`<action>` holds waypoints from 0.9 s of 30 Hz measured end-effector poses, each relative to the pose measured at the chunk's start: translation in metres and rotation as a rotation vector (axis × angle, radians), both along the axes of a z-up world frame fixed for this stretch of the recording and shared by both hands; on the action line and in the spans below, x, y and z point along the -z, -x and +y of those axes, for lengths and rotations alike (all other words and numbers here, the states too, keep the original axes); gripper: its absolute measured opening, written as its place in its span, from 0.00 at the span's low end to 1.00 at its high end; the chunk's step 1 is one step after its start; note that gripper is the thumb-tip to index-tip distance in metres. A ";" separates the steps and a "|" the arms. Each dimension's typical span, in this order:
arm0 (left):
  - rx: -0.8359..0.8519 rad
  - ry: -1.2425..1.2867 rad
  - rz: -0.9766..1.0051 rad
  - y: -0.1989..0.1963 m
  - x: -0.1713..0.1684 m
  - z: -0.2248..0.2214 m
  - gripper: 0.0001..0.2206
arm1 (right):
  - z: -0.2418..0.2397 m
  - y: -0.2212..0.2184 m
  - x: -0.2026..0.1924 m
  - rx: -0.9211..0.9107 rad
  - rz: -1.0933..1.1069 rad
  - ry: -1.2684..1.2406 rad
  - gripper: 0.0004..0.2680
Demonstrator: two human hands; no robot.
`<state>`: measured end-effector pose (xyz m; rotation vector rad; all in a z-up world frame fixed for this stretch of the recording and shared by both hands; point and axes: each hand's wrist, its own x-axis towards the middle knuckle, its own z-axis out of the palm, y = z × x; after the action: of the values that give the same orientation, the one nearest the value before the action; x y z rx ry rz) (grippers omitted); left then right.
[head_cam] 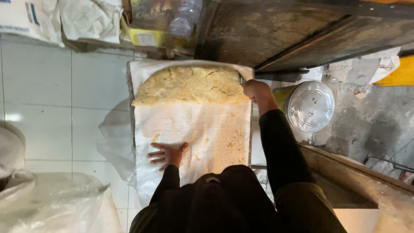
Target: The person flattens a piece of dough on a metal surface using a clear cylindrical tool and then cuts a larger portion of dough into slices using a knife.
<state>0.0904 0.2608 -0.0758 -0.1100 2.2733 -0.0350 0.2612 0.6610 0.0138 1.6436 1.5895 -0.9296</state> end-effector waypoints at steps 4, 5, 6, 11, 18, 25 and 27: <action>-0.042 -0.039 0.000 0.001 0.000 -0.001 0.77 | -0.007 -0.007 0.000 0.127 0.038 0.061 0.06; -0.016 -0.030 -0.004 0.001 -0.002 -0.001 0.77 | -0.006 -0.006 -0.006 0.073 0.035 0.067 0.07; 0.009 -0.021 -0.007 0.000 -0.003 -0.001 0.76 | -0.009 -0.005 -0.013 -0.025 0.014 0.047 0.07; -0.079 -0.075 -0.036 0.003 0.005 -0.001 0.78 | -0.034 -0.008 -0.028 -0.046 -0.066 0.009 0.07; -0.096 -0.069 -0.024 0.000 0.016 -0.005 0.79 | -0.061 -0.025 0.050 -0.163 0.082 -0.372 0.11; -0.017 -0.052 0.013 -0.003 0.017 -0.010 0.77 | -0.083 0.004 -0.005 0.022 0.017 -0.276 0.10; -0.062 -0.031 0.001 -0.003 0.016 -0.009 0.78 | -0.090 -0.001 -0.009 -0.020 0.014 -0.282 0.11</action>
<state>0.0934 0.2517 -0.0917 -0.1637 2.2692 0.0329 0.2622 0.5714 0.0232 1.8088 1.8089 -0.7332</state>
